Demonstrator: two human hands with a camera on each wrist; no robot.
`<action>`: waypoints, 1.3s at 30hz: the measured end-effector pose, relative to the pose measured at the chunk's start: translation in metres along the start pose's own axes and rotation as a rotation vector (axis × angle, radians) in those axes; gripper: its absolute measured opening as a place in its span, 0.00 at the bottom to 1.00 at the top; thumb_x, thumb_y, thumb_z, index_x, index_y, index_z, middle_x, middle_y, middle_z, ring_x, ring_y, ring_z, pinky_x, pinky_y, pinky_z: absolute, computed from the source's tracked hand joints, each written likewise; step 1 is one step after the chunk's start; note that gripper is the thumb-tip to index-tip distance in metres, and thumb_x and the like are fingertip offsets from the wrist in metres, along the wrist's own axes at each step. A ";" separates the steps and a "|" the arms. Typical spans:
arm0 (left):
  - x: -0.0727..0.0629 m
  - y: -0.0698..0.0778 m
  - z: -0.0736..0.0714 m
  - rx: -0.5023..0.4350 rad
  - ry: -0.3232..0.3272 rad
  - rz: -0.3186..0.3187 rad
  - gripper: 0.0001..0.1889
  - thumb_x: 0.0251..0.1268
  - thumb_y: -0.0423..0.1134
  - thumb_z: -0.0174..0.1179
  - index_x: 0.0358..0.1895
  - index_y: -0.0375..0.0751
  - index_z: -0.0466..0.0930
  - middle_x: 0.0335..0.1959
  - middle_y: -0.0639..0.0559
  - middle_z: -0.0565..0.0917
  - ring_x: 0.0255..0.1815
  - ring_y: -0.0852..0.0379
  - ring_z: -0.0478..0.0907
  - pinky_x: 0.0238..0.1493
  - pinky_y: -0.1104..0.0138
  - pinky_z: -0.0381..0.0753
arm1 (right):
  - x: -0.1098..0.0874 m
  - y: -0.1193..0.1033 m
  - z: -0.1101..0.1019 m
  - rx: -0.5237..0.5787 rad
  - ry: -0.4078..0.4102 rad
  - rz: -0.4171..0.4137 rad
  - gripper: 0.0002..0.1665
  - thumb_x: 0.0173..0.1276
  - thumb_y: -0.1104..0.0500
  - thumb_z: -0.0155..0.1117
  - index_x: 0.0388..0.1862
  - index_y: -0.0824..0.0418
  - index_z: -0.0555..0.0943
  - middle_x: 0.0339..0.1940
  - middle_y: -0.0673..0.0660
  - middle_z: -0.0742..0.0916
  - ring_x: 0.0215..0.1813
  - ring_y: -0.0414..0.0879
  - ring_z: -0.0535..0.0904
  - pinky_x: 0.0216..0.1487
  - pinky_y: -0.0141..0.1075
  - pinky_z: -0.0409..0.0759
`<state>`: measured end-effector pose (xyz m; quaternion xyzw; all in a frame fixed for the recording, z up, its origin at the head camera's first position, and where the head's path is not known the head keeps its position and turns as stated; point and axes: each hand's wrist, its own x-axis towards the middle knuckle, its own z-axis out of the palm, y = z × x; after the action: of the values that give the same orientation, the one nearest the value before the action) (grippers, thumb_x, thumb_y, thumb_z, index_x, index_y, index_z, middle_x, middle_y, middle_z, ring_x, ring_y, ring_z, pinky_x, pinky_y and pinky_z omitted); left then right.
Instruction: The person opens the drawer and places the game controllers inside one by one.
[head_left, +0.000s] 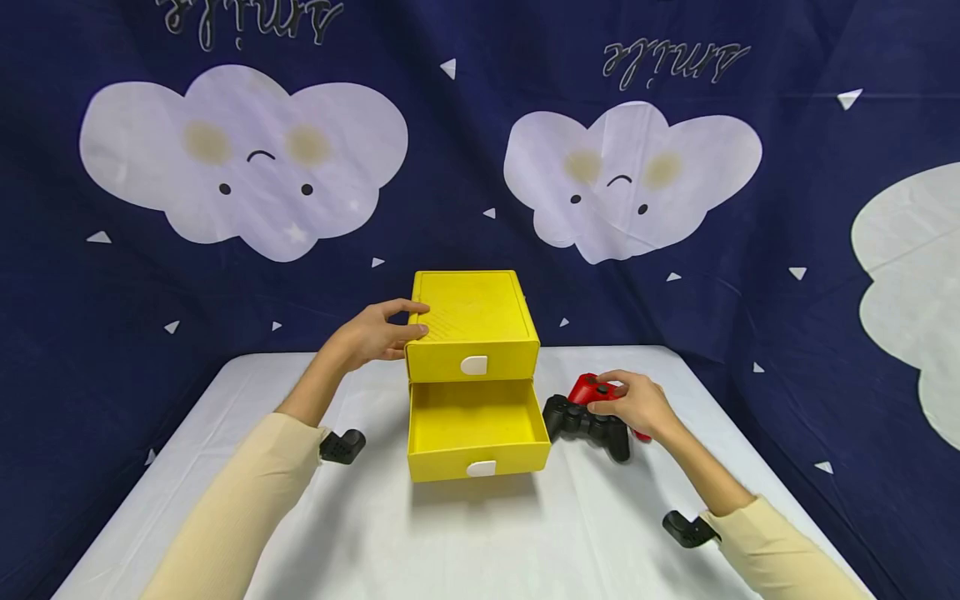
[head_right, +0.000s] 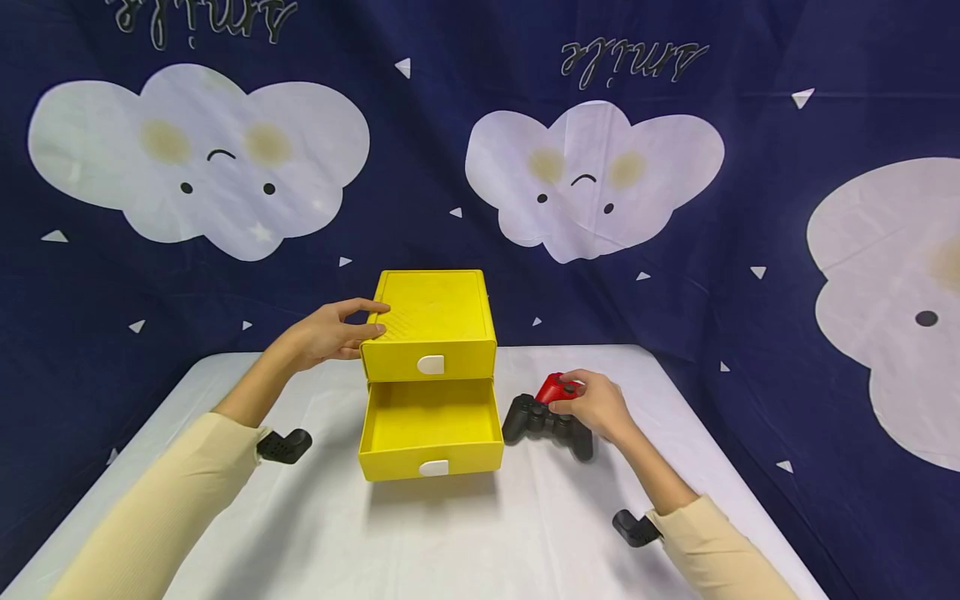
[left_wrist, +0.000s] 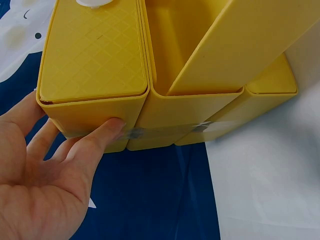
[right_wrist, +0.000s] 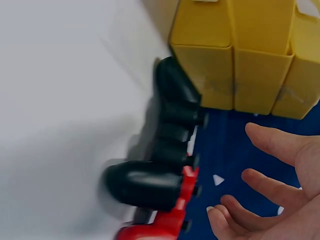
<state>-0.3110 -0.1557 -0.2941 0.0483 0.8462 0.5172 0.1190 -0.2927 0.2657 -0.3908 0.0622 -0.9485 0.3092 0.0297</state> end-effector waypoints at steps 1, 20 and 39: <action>0.000 0.000 0.000 0.002 0.000 0.000 0.29 0.75 0.45 0.62 0.76 0.54 0.67 0.76 0.43 0.67 0.69 0.38 0.73 0.67 0.52 0.79 | 0.000 0.004 0.001 0.011 -0.002 0.017 0.37 0.55 0.48 0.79 0.63 0.61 0.81 0.48 0.70 0.88 0.45 0.57 0.84 0.35 0.43 0.82; 0.004 0.000 0.002 -0.002 -0.007 0.000 0.29 0.74 0.45 0.62 0.75 0.55 0.67 0.75 0.43 0.68 0.69 0.39 0.74 0.66 0.53 0.79 | -0.009 0.043 0.033 0.024 0.010 0.058 0.40 0.54 0.49 0.80 0.64 0.63 0.79 0.55 0.71 0.85 0.55 0.65 0.81 0.52 0.55 0.81; 0.002 0.001 -0.001 0.017 -0.001 -0.007 0.29 0.74 0.46 0.62 0.75 0.55 0.67 0.73 0.43 0.70 0.66 0.40 0.75 0.66 0.53 0.80 | 0.001 0.046 0.048 -0.018 0.026 0.024 0.37 0.51 0.50 0.82 0.59 0.62 0.83 0.57 0.69 0.85 0.54 0.60 0.80 0.54 0.55 0.78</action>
<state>-0.3137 -0.1553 -0.2931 0.0467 0.8506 0.5095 0.1210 -0.3013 0.2742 -0.4563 0.0464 -0.9515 0.3018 0.0386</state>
